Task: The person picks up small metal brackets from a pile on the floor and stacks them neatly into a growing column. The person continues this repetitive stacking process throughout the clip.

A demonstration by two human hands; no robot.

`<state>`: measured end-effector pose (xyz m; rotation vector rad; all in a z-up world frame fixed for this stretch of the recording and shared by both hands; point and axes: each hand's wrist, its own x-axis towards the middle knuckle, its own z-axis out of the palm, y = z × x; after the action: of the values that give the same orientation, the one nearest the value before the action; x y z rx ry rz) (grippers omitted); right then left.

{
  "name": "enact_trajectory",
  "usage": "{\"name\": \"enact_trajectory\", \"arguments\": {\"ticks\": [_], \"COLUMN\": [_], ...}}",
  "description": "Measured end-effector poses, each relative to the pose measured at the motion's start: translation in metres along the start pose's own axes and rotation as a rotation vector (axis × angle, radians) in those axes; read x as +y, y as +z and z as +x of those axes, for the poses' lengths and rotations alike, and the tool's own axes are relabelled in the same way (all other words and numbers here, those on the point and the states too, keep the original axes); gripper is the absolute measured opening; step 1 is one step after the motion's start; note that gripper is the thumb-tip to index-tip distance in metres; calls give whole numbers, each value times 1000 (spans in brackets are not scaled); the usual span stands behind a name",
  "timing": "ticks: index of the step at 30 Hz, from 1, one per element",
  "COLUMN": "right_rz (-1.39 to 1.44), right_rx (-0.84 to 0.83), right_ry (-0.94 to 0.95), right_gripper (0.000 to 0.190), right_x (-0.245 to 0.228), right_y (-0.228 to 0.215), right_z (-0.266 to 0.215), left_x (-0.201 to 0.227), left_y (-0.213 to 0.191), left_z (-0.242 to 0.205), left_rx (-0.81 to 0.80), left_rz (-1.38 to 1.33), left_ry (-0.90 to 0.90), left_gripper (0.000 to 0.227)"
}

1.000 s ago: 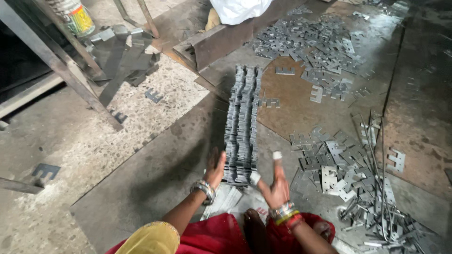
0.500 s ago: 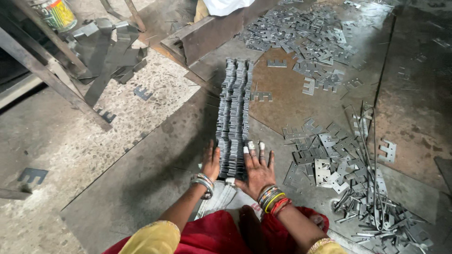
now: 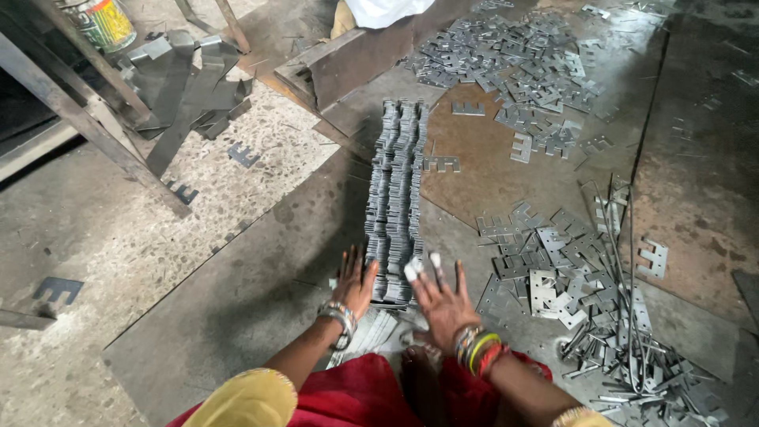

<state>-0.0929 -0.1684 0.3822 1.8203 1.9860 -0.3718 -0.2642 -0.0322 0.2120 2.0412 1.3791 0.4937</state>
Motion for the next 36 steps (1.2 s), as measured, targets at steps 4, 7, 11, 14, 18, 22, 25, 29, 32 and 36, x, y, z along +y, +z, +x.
{"name": "enact_trajectory", "arguments": {"ticks": [4,7,11,14,18,22,25,29,32,36], "right_rz": [-94,-24,549,1363,1768,1626,1657,1736,1723,1519], "right_rx": [105,44,723,857,977,920,836,890,930,845], "right_ry": [35,11,-172,38,214,106,189,125,104,37], "right_gripper": [106,107,125,109,91,91,97,100,99,89], "right_x": [5,14,33,35,14,-6,-9,-15,-17,28], "right_y": [18,36,80,110,119,118,102,82,88,124], "right_z": [13,30,46,85,148,163,154,149,156,167], "left_x": [-13,-21,-16,-15,5,26,28,26,28,62], "left_y": [10,3,-4,-3,-9,-9,-17,-12,-13,-42], "left_z": [2,3,13,30,67,67,62,67,69,62], "left_rx": [-80,-172,-107,-35,22,-143,-178,-120,-59,39], "left_rz": [-59,-65,-225,-464,-952,-867,-972,-841,-738,-408], "left_ry": [-72,-98,-80,-111,-226,-351,-284,-161,-117,-71], "left_gripper": [89,96,101,99,98,96,96,96,95,90]}}
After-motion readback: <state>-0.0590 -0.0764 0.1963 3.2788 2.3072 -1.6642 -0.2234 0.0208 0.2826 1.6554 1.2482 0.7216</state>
